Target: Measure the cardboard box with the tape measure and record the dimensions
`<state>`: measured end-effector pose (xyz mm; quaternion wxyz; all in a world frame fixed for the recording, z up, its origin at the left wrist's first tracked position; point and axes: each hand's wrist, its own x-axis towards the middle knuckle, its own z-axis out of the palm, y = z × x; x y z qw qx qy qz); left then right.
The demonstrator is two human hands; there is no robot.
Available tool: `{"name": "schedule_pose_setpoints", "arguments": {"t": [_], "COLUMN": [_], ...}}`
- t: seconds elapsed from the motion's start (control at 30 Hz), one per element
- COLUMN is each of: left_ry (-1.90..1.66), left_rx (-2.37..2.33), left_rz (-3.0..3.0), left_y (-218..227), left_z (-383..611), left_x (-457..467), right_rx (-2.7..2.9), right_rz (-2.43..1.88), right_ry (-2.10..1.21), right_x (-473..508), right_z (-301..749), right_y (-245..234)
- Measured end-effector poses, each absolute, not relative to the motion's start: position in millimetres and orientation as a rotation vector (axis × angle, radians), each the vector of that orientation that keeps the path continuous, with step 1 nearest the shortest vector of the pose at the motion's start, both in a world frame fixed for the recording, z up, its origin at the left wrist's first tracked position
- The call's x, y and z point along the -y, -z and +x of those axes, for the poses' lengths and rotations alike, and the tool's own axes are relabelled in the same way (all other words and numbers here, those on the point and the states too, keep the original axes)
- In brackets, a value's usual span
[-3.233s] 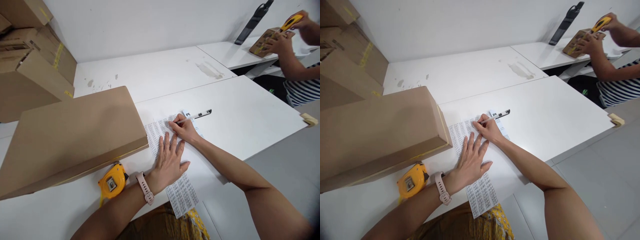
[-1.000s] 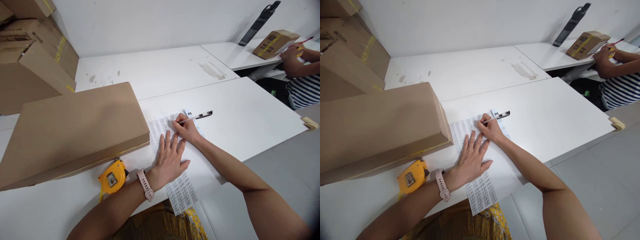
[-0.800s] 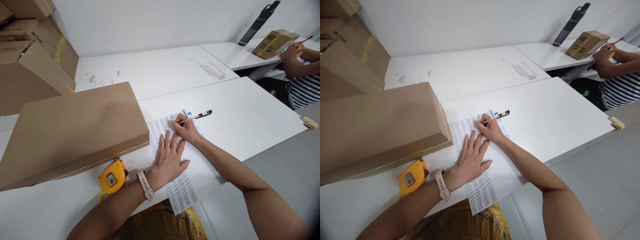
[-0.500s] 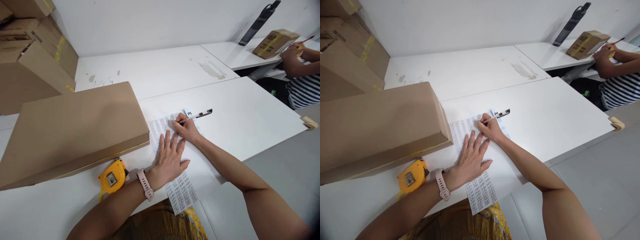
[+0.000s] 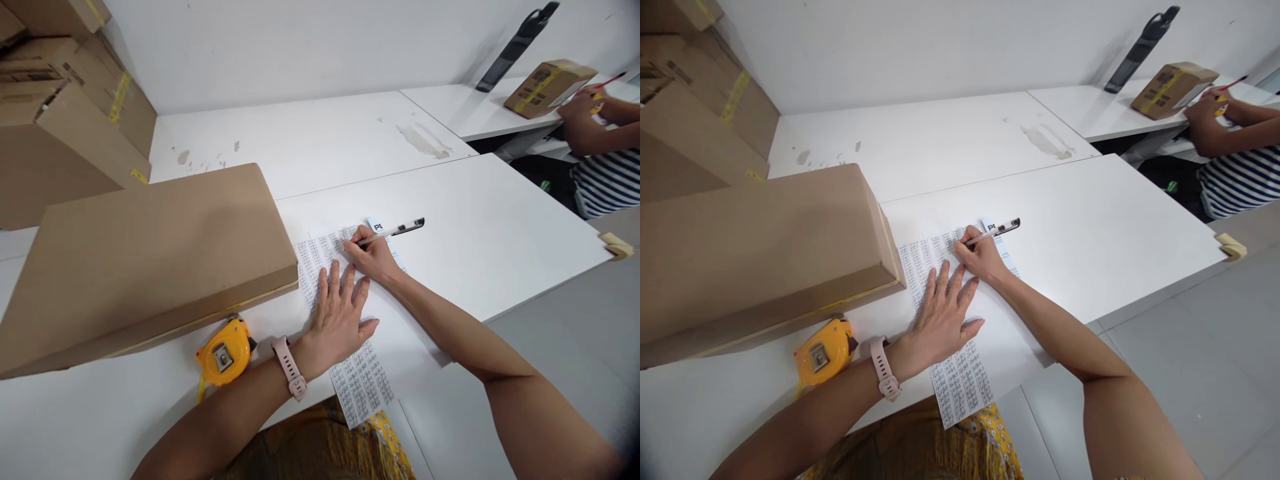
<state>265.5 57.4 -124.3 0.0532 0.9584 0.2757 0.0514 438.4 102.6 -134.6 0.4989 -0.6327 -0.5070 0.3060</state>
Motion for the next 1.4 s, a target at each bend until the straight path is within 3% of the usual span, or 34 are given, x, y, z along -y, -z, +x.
{"name": "schedule_pose_setpoints", "arguments": {"t": [0.9,1.17,1.4], "left_ry": [-0.163,-0.173,-0.156], "left_rx": [-0.831,-0.832,-0.828], "left_rz": [2.894,2.898,2.906], "left_y": [123,123,124], "left_z": [266,265,266], "left_x": [-57,-57,-57], "right_rx": [1.204,1.115,1.234], "right_rz": [-1.549,-1.377,-1.6], "right_ry": [-0.744,-0.944,-0.713], "right_x": [-103,-104,-102], "right_z": [440,449,443], "right_y": [134,134,130]}}
